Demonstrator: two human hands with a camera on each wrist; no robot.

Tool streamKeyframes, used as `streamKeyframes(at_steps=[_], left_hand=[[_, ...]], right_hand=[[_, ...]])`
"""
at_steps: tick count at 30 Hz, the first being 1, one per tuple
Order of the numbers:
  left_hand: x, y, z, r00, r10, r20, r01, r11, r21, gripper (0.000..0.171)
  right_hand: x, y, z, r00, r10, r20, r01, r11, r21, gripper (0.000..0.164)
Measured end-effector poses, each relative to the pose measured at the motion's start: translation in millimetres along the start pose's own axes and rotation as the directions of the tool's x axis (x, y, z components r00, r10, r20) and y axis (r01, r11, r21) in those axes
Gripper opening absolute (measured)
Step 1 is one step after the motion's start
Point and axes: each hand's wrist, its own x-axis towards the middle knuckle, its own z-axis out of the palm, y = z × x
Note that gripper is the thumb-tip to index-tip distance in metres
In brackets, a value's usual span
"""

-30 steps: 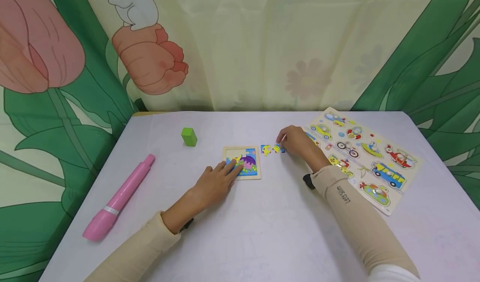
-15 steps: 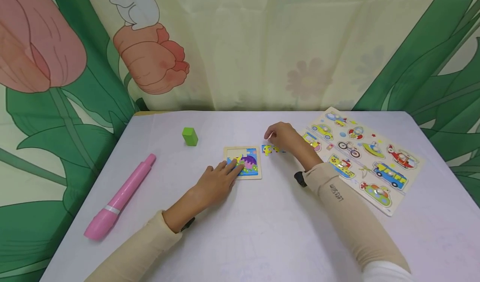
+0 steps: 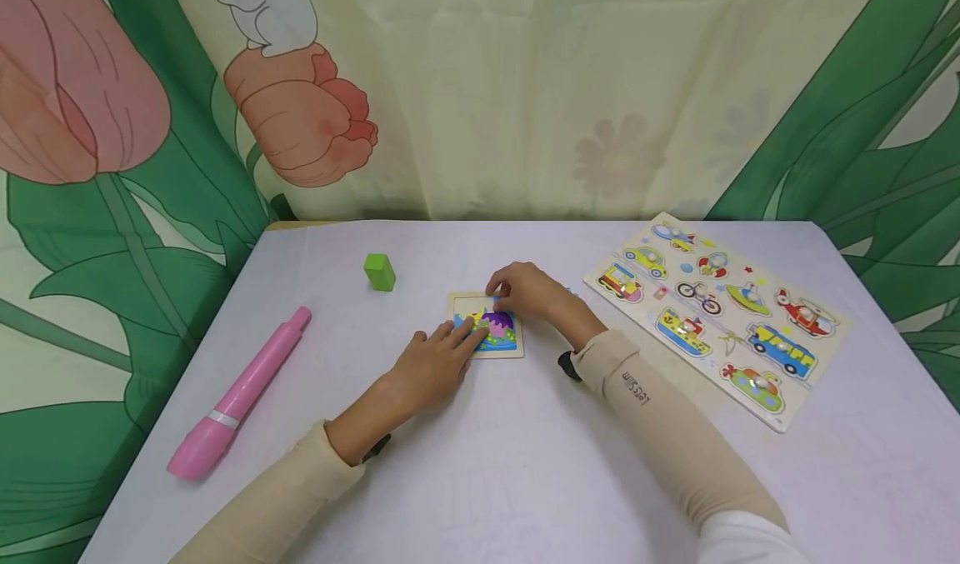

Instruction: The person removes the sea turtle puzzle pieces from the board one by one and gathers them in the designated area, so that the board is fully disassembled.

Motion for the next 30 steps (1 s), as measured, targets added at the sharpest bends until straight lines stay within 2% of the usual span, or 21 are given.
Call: streamKeyframes(at_steps=[9,19,30], left_hand=[[-0.2,0.1,-1.0,1.0,-0.001,-0.004,0.001,1.0,-0.004,0.055],[-0.1,0.6,-2.0,1.0,0.002,-0.004,-0.002,1.0,-0.006,0.054],[0.7,1.9,-2.2,0.999,0.005,-0.036,-0.004,1.0,0.025,0.053]], right_hand=[[-4.9,-1.3,-1.3,0.999,-0.047,0.023,0.049,0.997,-0.064,0.015],[-3.0,1.7,0.1,0.986,-0.148,0.076,0.153,0.987,-0.058,0.009],[-6.6,0.8,-4.9,0.986,-0.141,0.083,0.149,0.984,-0.1,0.013]])
